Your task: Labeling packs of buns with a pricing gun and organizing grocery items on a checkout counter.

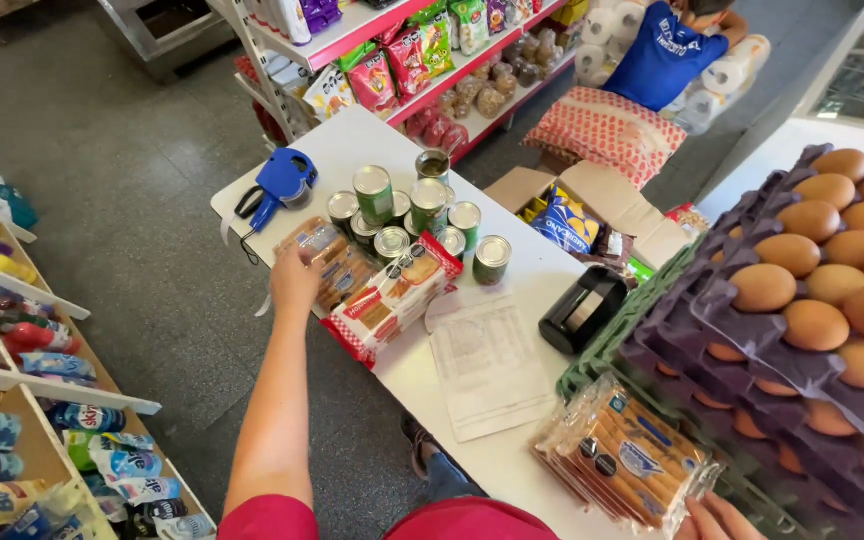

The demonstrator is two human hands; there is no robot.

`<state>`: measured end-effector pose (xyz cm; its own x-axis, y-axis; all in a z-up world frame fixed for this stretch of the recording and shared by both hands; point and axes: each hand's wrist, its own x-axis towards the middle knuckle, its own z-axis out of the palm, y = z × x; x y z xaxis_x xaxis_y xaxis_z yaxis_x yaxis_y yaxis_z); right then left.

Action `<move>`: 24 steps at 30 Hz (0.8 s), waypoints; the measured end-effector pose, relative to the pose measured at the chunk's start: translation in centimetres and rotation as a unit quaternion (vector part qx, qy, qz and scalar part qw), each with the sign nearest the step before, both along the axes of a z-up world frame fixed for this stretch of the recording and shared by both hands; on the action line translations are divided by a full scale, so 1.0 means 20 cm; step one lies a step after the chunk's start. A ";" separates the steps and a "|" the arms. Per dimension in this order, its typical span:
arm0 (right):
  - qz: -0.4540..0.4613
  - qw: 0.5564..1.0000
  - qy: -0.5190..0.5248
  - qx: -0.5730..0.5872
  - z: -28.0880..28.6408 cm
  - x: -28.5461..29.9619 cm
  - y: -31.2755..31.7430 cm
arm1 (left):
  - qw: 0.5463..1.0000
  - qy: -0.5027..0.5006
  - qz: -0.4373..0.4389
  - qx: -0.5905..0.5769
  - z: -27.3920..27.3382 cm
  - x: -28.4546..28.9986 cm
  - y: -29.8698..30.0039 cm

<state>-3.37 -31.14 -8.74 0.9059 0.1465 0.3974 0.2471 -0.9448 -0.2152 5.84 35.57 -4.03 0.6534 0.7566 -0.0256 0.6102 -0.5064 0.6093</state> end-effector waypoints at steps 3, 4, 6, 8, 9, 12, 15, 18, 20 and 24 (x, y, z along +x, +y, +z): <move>0.146 0.974 0.168 -0.052 -0.80 0.24 -0.66 | 0.989 0.035 -0.123 -0.073 0.05 -0.05 -0.10; 0.146 0.974 0.168 -0.050 -0.79 0.27 -0.65 | 0.989 0.035 -0.123 -0.071 -0.05 -0.03 -0.06; 0.177 0.979 0.017 -0.095 -0.77 0.28 -0.65 | 0.970 0.154 -0.188 0.023 -0.24 0.01 0.00; 0.168 0.983 -0.026 -0.069 -0.65 0.25 -0.54 | 0.965 0.182 -0.191 0.013 -0.20 0.03 0.00; 0.159 0.984 -0.071 -0.041 -0.59 0.25 -0.48 | 0.959 0.208 -0.192 0.005 -0.18 0.04 0.00; 0.176 0.983 -0.030 -0.048 -0.54 0.26 -0.50 | 0.938 0.291 -0.186 -0.010 -0.20 0.11 0.05; 0.179 0.983 0.001 0.031 -0.48 0.22 -0.47 | 0.935 0.298 -0.191 -0.015 -0.20 0.15 0.06; 0.101 0.981 -0.107 0.125 0.00 0.04 0.02 | 0.950 0.260 -0.171 0.018 -0.21 0.19 0.06; 0.129 0.962 -0.191 0.144 -0.04 0.09 0.04 | 0.952 0.253 -0.166 0.051 -0.22 0.21 0.08; 0.056 0.956 -0.200 0.206 0.48 -0.12 0.44 | 0.976 0.145 -0.160 0.017 0.05 0.13 -0.01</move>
